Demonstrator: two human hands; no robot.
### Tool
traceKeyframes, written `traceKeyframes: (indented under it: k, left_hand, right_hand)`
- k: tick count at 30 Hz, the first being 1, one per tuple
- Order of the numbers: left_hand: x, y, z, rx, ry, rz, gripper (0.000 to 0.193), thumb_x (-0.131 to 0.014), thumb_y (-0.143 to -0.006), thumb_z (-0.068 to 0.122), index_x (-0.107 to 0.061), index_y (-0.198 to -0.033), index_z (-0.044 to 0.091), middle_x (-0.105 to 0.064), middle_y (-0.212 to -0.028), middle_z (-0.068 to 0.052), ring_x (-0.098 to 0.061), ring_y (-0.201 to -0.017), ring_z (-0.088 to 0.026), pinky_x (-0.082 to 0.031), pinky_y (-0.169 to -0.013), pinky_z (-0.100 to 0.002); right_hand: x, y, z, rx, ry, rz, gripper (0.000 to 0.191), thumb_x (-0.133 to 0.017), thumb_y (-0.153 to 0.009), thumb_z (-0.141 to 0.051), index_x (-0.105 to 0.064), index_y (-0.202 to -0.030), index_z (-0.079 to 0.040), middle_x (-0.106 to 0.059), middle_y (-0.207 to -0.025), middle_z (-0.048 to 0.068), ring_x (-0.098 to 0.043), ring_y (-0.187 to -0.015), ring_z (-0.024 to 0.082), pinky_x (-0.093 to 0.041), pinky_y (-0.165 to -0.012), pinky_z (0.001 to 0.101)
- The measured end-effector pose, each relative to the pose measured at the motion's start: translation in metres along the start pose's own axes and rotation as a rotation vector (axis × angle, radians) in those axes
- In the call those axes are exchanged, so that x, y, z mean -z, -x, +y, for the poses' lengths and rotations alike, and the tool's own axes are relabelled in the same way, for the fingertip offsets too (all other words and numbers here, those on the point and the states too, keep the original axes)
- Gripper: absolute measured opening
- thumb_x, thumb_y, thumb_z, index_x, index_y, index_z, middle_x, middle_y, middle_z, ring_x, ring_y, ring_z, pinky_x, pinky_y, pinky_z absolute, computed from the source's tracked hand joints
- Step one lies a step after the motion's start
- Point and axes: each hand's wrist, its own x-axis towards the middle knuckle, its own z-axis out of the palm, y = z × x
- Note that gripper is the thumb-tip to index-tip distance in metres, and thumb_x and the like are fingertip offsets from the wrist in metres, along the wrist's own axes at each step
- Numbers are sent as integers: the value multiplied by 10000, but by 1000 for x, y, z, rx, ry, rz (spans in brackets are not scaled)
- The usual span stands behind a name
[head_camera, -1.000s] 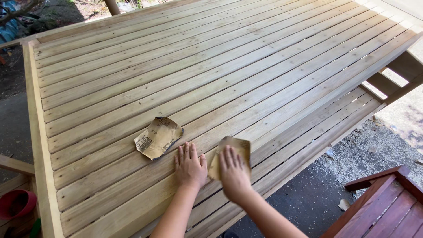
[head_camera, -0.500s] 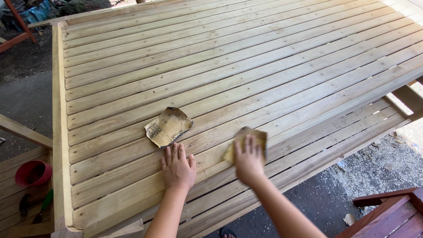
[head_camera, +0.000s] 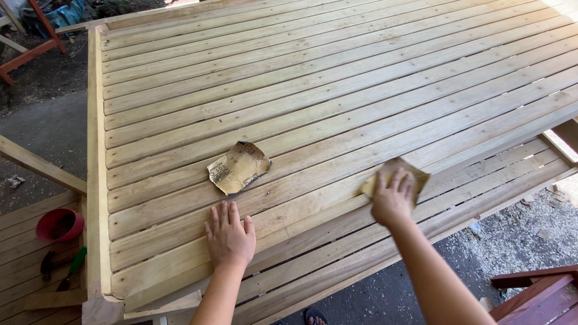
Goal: The person sands the slatted wooden top of a large furniture frame by hand, rubbing sheets of sandpaper back and forth across the wooden slats. They hold the frame steady with one hand while moving the sandpaper across different sections of the surface.
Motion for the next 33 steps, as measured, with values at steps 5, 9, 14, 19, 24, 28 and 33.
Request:
traceKeyframes:
  k: [5, 9, 14, 19, 24, 28, 33]
  left_hand:
    - [0, 2, 3, -21, 34, 60, 592, -382, -994, 419, -445, -1497, 113, -386, -1605, -94, -266, -1519, -313, -208, -1213, -526]
    - [0, 2, 1, -29, 53, 96, 582, -406, -977, 406, -483, -1470, 106, -418, -1587, -94, -283, -1514, -316, -227, -1207, -524]
    - [1, 4, 0, -31, 81, 135, 546, -402, -994, 377, -511, -1453, 102, -444, -1576, -102, -304, -1512, -323, -238, -1210, -523]
    - [5, 4, 6, -66, 65, 114, 540, -394, -996, 383, -512, -1443, 103, -455, -1559, -106, -313, -1497, -314, -230, -1207, -527]
    - [10, 3, 8, -85, 62, 117, 530, -399, -997, 379, -528, -1433, 106, -471, -1547, -113, -320, -1497, -327, -233, -1205, -534]
    - [9, 2, 7, -58, 96, 127, 527, -418, -979, 376, -540, -1420, 113, -484, -1540, -101, -328, -1497, -330, -239, -1204, -539]
    - [7, 3, 7, -54, 104, 125, 516, -418, -991, 372, -548, -1415, 107, -495, -1535, -111, -333, -1501, -335, -239, -1209, -541]
  right_hand:
    - [-24, 99, -143, 431, 31, -180, 888, -485, -947, 29, 7, -1652, -193, 166, -1661, 305, 165, -1504, 546, 56, -1225, 612]
    - [-34, 113, -160, 607, -8, -181, 934, -526, -906, 39, -75, -1648, -305, 138, -1687, 232, 159, -1546, 459, 45, -1224, 633]
    - [-8, 24, -34, 157, -80, -55, 997, -570, -875, 91, -155, -1619, -427, 115, -1721, 105, 131, -1558, 410, 14, -1242, 616]
    - [-7, -8, 3, -4, 22, 22, 916, -587, -924, -86, -24, -1645, -110, 36, -1707, 178, 59, -1555, 397, 10, -1271, 505]
    - [-40, 76, -135, 460, 96, -54, 882, -549, -903, 4, -21, -1609, 33, -16, -1693, 233, 18, -1566, 371, -6, -1252, 537]
    - [-61, 111, -180, 633, -63, -80, 853, -571, -898, -12, -89, -1599, -69, -21, -1695, 205, 36, -1577, 376, 22, -1260, 563]
    - [-30, 40, -85, 284, 24, -137, 976, -565, -912, 62, -62, -1653, -325, 91, -1724, 103, 112, -1572, 329, 69, -1260, 547]
